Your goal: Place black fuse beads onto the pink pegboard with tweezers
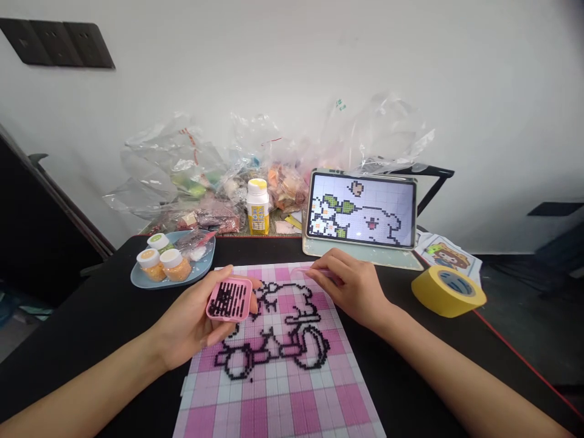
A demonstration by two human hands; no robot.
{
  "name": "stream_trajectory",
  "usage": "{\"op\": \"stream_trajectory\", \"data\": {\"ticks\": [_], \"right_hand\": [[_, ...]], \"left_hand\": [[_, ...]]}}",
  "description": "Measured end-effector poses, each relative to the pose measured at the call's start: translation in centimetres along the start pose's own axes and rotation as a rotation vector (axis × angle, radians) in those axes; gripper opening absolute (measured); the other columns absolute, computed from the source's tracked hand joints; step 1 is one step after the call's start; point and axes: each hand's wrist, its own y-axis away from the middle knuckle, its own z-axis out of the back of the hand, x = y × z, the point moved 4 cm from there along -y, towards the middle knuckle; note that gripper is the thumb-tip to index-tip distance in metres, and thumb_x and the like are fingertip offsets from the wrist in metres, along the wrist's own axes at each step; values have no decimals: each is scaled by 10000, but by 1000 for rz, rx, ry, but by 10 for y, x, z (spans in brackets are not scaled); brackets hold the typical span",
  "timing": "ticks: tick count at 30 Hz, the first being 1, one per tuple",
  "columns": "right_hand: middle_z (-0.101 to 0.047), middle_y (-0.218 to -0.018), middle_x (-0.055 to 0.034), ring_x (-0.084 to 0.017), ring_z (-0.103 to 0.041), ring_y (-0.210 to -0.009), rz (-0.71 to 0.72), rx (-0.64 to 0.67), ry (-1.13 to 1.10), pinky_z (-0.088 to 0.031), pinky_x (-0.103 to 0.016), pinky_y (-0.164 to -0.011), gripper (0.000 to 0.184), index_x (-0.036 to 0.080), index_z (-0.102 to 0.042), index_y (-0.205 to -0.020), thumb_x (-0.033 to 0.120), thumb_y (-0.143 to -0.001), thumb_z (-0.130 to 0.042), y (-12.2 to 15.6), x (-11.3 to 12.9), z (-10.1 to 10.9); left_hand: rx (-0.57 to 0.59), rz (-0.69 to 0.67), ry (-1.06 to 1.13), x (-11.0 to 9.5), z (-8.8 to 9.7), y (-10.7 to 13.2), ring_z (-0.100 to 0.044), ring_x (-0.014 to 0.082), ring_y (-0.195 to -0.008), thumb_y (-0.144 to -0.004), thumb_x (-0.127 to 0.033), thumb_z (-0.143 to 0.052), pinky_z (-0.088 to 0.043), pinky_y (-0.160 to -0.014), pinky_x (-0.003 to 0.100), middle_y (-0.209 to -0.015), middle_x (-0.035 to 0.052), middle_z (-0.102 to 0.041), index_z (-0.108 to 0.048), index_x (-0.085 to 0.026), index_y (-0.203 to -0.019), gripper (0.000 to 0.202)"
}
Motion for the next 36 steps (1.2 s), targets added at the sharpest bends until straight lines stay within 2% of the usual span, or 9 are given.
{"op": "stream_trajectory", "data": {"ticks": [4, 9, 12, 17, 21, 24, 28, 33, 36], "right_hand": [[-646, -789, -38, -127, -601, -645, -11, -37, -56, -442, -220, -544, 189, 185, -563, -884, 292, -1009, -470, -3, 5, 6], [-614, -828, -29, -129, -601, -671, 14, -4, -121, -497, -242, -597, 119, 201, -504, -958, 228, -1019, -406, -4, 17, 8], [-609, -885, -46, -143, -624, -735, 52, 53, -176, -519, -258, -635, 97, 195, -512, -1001, 180, -1010, -416, -2, 24, 6], [-601, -901, -61, -148, -622, -743, 33, 83, -203, -521, -257, -610, 103, 177, -524, -1008, 147, -995, -426, -2, 24, 5], [-605, -904, -61, -151, -629, -740, 25, 86, -177, -505, -244, -569, 86, 173, -548, -1023, 158, -977, -477, -2, 22, 5], [-595, -904, -61, -135, -606, -698, 30, 76, -195, -478, -223, -517, 93, 177, -563, -1037, 178, -976, -492, -1, 27, 4], [-579, -881, -61, -143, -592, -755, 77, 75, -299, -499, -220, -559, 141, 165, -564, -1076, 137, -971, -475, -1, 40, 5], [-581, -885, -56, -117, -572, -711, 128, 142, -291, -500, -214, -580, 134, 147, -579, -1056, 140, -978, -471, 0, 51, 4], [-582, -869, -56, -122, -574, -710, 138, 162, -284, -494, -217, -564, 145, 138, -586, -1054, 149, -987, -458, 1, 50, 1]], "left_hand": [[12, 24, -23, 3, -4, 2, -461, 28, -265, -991, -439, -417, -318, -306, 139, -716, 99, -747, -738, -95, -951, 473], [23, 56, -39, 5, -5, 5, -419, 13, -260, -973, -476, -449, -220, -281, 134, -769, 122, -760, -736, -105, -1014, 471], [16, 49, -46, 5, -6, 6, -406, 13, -272, -952, -482, -498, -190, -280, 136, -776, 125, -766, -740, -116, -1013, 444], [-12, 36, -49, 5, -6, 6, -436, 35, -308, -927, -505, -536, -291, -311, 159, -800, 104, -768, -728, -142, -1066, 434], [-60, 81, -8, 6, -4, 7, -459, 37, -324, -911, -531, -550, -321, -343, 164, -865, 97, -780, -714, -183, -1116, 436], [-30, 95, 36, 7, -4, 8, -484, 51, -337, -894, -540, -569, -316, -346, 175, -918, 113, -786, -711, -196, -1125, 437], [-16, 148, 46, 12, -5, 9, -511, 56, -343, -877, -530, -601, -280, -343, 176, -981, 103, -777, -679, -227, -1196, 447], [63, 140, 21, 15, -11, 10, -506, 79, -341, -869, -587, -580, -229, -313, 165, -723, 83, -759, -636, -195, -1250, 550], [74, 121, 27, 15, -11, 9, -508, 86, -348, -865, -586, -587, -238, -306, 160, -668, 72, -746, -628, -193, -1257, 557]]}}
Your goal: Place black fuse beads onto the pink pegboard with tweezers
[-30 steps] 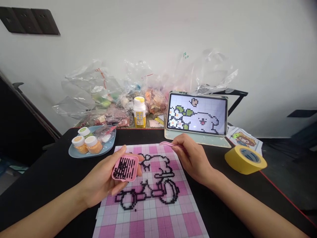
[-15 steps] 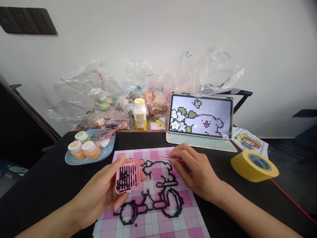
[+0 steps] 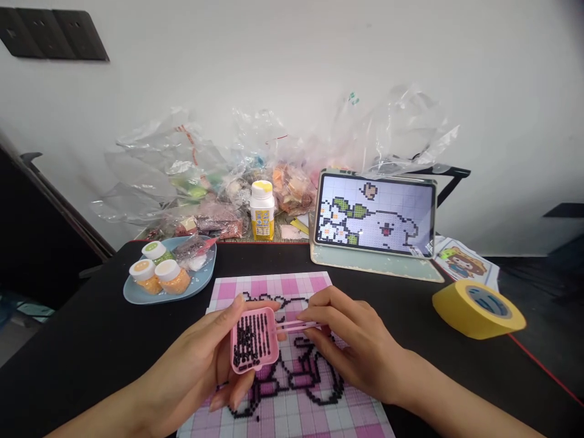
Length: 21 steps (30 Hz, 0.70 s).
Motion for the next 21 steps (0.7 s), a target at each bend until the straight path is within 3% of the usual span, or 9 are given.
{"op": "stream_trajectory", "data": {"ticks": [21], "right_hand": [[-609, -882, -65, -136, -584, -728, 9, 14, 10, -491, -231, -572, 142, 139, -578, -1063, 143, -978, -465, -1, 0, -1]], "left_hand": [[10, 17, -2, 2, -1, -1, -502, 87, -366, -826, -568, -646, -280, -316, 156, -661, 67, -725, -672, -215, -1204, 518]]}}
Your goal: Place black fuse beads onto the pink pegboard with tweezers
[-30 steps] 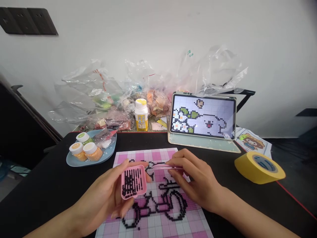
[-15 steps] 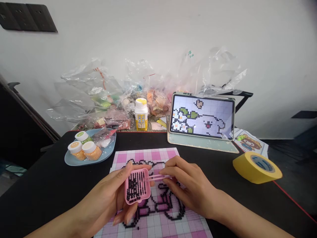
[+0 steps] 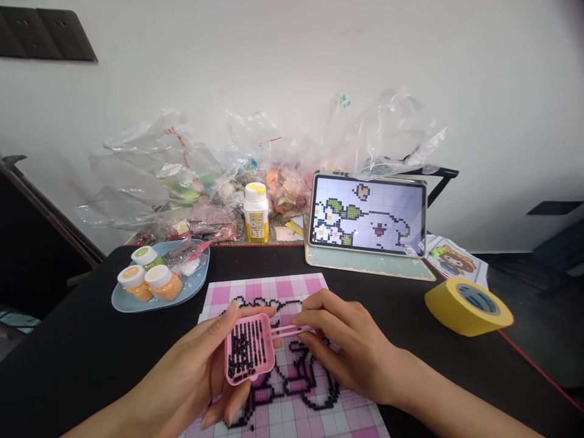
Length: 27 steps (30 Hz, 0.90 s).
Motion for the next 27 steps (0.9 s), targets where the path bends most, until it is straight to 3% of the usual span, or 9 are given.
{"op": "stream_trajectory", "data": {"ticks": [4, 8, 15, 20, 27], "right_hand": [[-636, -862, -62, -148, -616, -755, -3, -71, 31, -500, -234, -592, 121, 163, -536, -1061, 150, -989, -440, -1, -4, 5], [-692, -836, -49, -137, -650, -637, -100, -133, 151, -498, -225, -545, 103, 201, -489, -1049, 185, -1006, -397, 0, -19, 10], [-733, -1031, -118, -217, -736, -716, -310, -140, 351, -536, -284, -544, 129, 199, -481, -1048, 277, -1011, -386, 6, -45, 12], [-724, -1083, -126, -222, -737, -697, -343, -122, 396, -504, -282, -497, 157, 205, -479, -1006, 310, -1007, -362, 8, -49, 9], [-719, -1120, -136, -218, -708, -590, -426, -134, 457, -437, -282, -444, 209, 207, -471, -1000, 354, -1011, -322, 10, -58, 11]], "left_hand": [[-4, 5, 19, 1, 0, 1, -482, 76, -351, -824, -564, -655, -271, -323, 157, -655, 56, -735, -695, -229, -1171, 484], [-11, -8, 33, -1, -1, 2, -523, 81, -362, -804, -560, -684, -260, -318, 166, -808, 86, -779, -721, -232, -1125, 460], [-49, -16, 61, -3, 3, 1, -525, 61, -326, -821, -560, -663, -276, -317, 170, -923, 80, -787, -739, -240, -1065, 409], [-63, 34, 81, -2, 5, 4, -521, 64, -325, -807, -605, -651, -209, -311, 164, -813, 65, -771, -731, -210, -1086, 491], [-126, -31, 110, -9, 8, 1, -484, 57, -288, -853, -583, -602, -262, -292, 164, -744, 50, -744, -735, -173, -941, 439]]}}
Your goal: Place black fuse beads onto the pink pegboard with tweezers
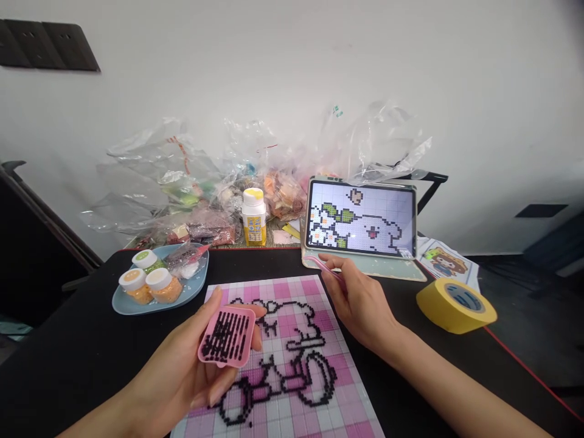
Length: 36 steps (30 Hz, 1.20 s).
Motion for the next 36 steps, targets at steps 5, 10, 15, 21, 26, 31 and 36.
{"op": "stream_trajectory", "data": {"ticks": [5, 10, 15, 21, 26, 31, 36], "right_hand": [[-642, -1241, -217, -286, -725, -759, -124, -17, 88, -414, -286, -456, 283, 186, -494, -982, 394, -1001, -303, -5, -19, -1], [-634, -1213, -238, -304, -706, -807, -249, 7, 170, -355, -270, -441, 334, 168, -510, -1007, 400, -1010, -270, -8, -38, -6], [-663, -1145, -210, -288, -697, -763, -293, 108, 218, -355, -284, -450, 316, 145, -486, -1123, 342, -1030, -256, -9, -45, -19], [-466, -1421, -287, -312, -712, -861, -303, 226, 277, -384, -298, -473, 283, 139, -509, -1016, 317, -1034, -289, -19, -49, -29], [-353, -1513, -267, -277, -722, -796, -309, 269, 319, -436, -314, -533, 298, 149, -512, -1008, 346, -1043, -291, -36, -53, -25], [-378, -1511, -235, -276, -718, -827, -313, 279, 338, -466, -331, -593, 333, 163, -519, -1018, 376, -1049, -264, -52, -59, -21], [-413, -1485, -235, -284, -710, -840, -308, 260, 339, -443, -320, -586, 341, 166, -508, -1011, 397, -1047, -259, -64, -65, -18]], "left_hand": [[-26, 0, -29, 0, 0, 0, -482, 52, -288, -867, -579, -582, -279, -286, 158, -783, 60, -750, -716, -176, -1044, 460], [-15, -5, -42, 0, -3, 5, -475, 46, -300, -884, -605, -539, -264, -292, 150, -773, 57, -742, -709, -173, -1073, 501], [5, -10, -35, 1, -1, 5, -466, 50, -312, -885, -570, -563, -258, -306, 147, -684, 32, -712, -733, -158, -994, 459], [11, 26, 2, 1, -1, 6, -461, 45, -299, -905, -570, -522, -306, -329, 151, -696, 36, -729, -733, -147, -1004, 483], [27, 33, 13, 1, -1, 5, -463, 39, -285, -933, -576, -462, -274, -318, 145, -695, 44, -736, -732, -131, -995, 524], [42, 10, 0, -1, -2, 4, -467, 41, -281, -922, -595, -466, -241, -296, 145, -702, 57, -737, -727, -120, -996, 547], [29, -34, -7, -3, -3, 5, -460, 43, -276, -951, -556, -436, -217, -290, 150, -676, 64, -727, -728, -115, -954, 529]]}}
